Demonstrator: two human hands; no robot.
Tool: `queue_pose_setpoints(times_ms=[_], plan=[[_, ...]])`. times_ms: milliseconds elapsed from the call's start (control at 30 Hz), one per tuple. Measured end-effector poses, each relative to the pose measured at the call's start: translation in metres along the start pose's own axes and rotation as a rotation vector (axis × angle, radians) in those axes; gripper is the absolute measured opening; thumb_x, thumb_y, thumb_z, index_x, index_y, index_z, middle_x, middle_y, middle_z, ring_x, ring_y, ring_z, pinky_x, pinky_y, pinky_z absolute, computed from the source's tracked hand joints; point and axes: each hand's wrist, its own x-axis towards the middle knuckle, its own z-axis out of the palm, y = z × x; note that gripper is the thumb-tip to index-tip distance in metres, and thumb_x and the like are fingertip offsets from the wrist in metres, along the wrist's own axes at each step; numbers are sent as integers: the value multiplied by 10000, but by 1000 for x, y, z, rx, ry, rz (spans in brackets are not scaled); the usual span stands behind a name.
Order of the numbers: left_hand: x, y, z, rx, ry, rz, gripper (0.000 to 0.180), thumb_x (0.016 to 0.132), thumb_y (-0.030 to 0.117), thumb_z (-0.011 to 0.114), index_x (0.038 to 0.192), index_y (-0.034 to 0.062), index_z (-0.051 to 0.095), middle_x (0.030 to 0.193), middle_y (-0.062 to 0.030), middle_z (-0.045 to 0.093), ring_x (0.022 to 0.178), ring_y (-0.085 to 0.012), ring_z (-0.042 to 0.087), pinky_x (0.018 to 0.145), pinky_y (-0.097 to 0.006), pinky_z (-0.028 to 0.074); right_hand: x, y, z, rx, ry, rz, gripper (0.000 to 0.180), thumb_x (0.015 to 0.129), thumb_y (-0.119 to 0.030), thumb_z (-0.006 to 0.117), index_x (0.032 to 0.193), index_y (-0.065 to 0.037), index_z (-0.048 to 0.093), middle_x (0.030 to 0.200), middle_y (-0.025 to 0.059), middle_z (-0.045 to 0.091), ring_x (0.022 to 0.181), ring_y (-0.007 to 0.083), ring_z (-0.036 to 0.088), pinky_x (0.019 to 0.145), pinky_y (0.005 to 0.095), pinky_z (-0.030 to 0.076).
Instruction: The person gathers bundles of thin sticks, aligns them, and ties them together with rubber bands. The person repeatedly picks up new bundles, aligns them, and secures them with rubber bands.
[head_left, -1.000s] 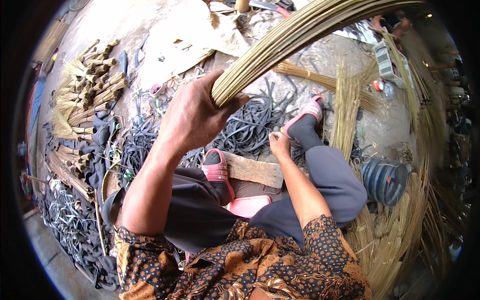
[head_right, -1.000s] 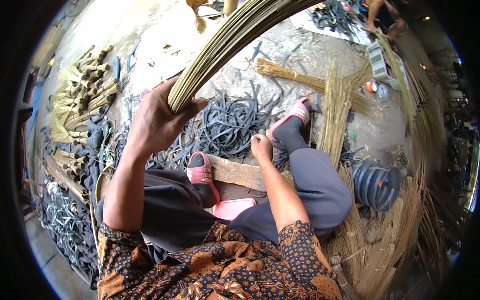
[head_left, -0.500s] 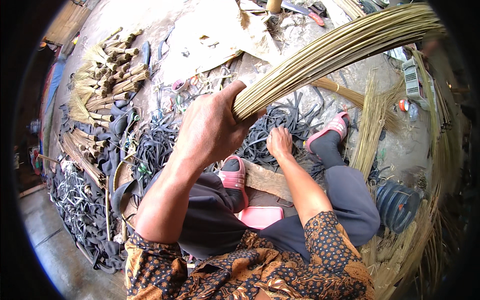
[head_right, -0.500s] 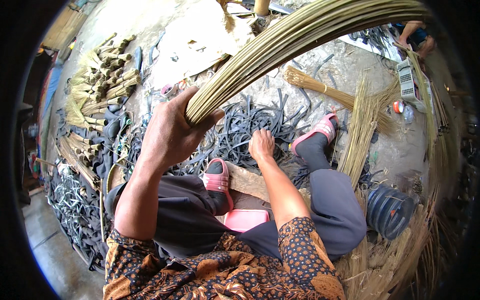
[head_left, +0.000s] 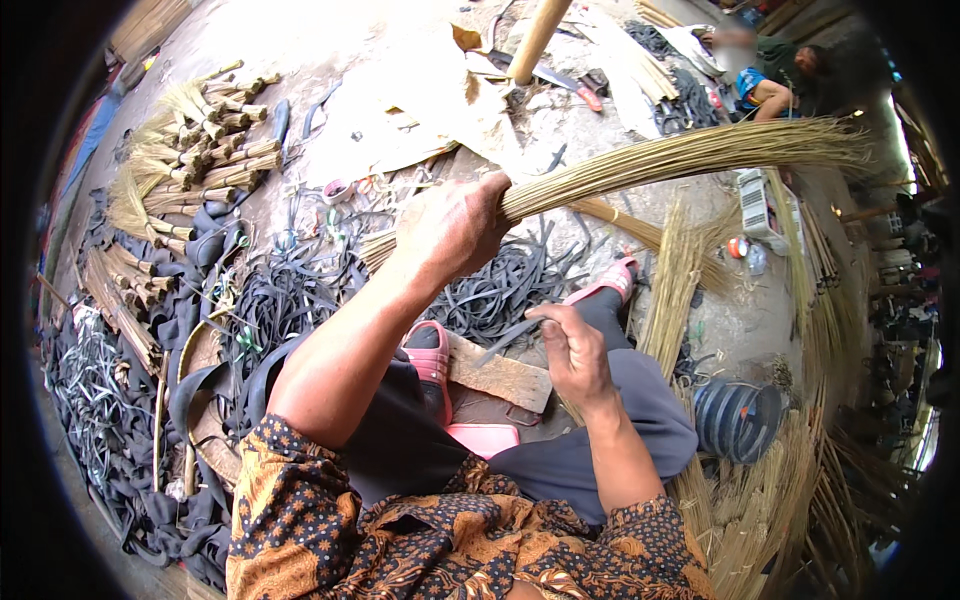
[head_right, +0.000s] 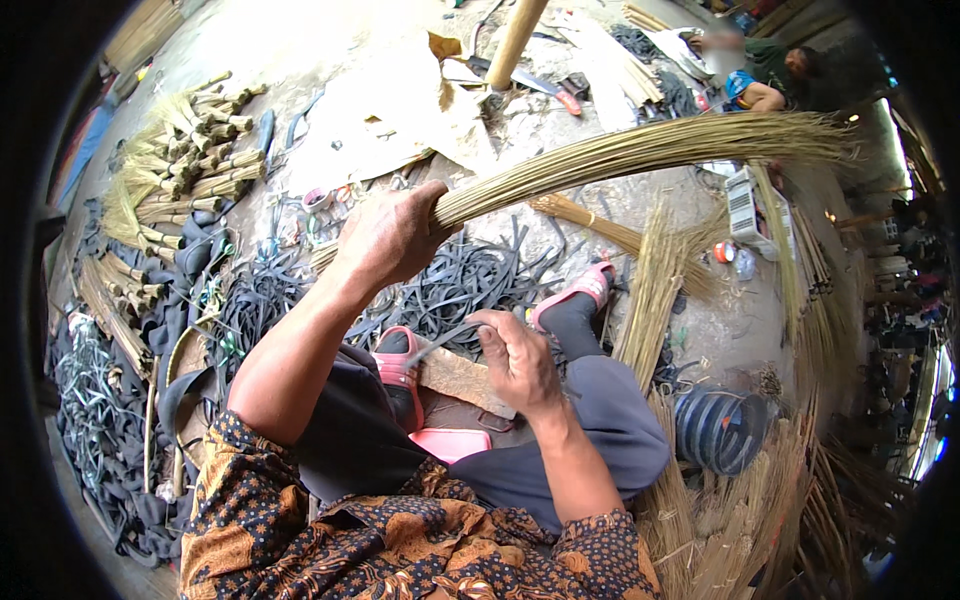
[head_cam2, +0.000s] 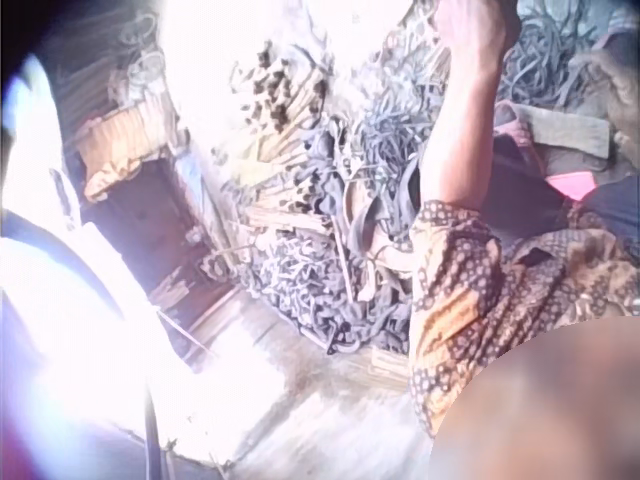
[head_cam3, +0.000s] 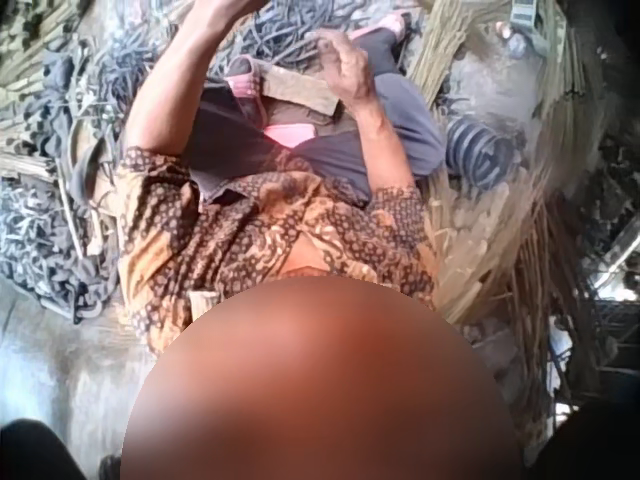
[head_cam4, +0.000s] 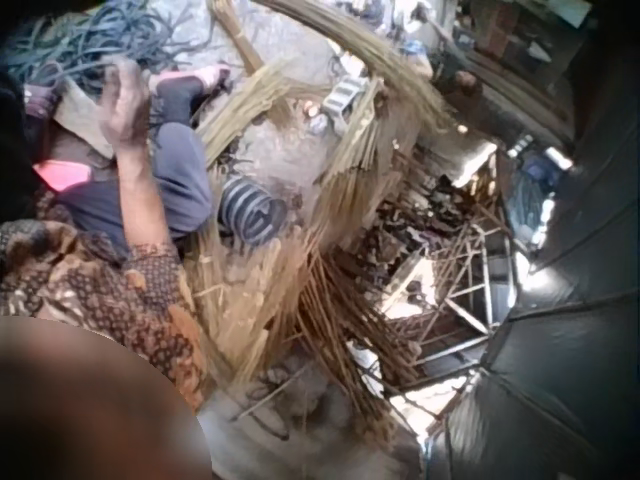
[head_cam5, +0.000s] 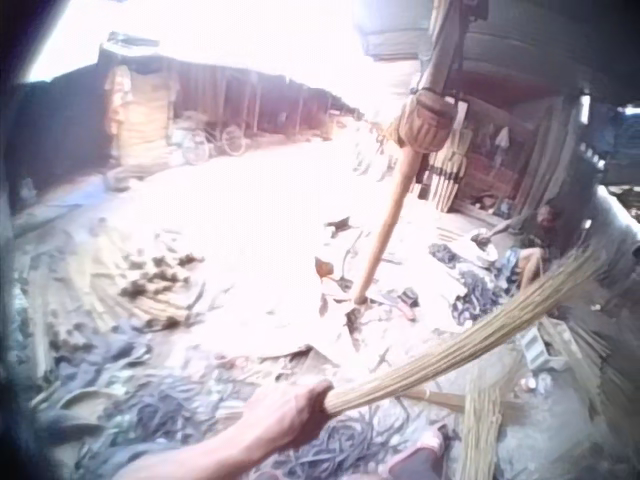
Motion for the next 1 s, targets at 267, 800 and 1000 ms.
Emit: queue_pose_setpoints(times_ms=[267, 800, 1000], plan=[[-20, 45, 22, 56, 93, 148, 252, 951, 252, 645, 1074, 33, 618, 786, -230, 723, 735, -424, 734, 662, -518, 581, 9, -58, 7, 430, 256, 232, 312, 1129, -261, 500, 1024, -29, 680, 662, -76, 441, 602, 11, 390, 534, 215, 303], [-32, 42, 24, -16, 3, 176, 380, 942, 240, 651, 1310, 150, 619, 825, -200, 735, 732, -422, 725, 643, -535, 570, 0, -76, -6, 679, 247, 345, 340, 1120, -267, 517, 953, -16, 673, 630, -77, 418, 516, -4, 340, 464, 184, 271], [-35, 36, 10, -206, -156, 149, 260, 876, 260, 760, 1070, 89, 725, 826, -218, 726, 804, -442, 712, 732, -527, 566, -33, -51, -20, 115, 137, 282, 369, 1119, -333, 531, 992, -12, 663, 699, 4, 571, 631, 96, 542, 582, 275, 418]])
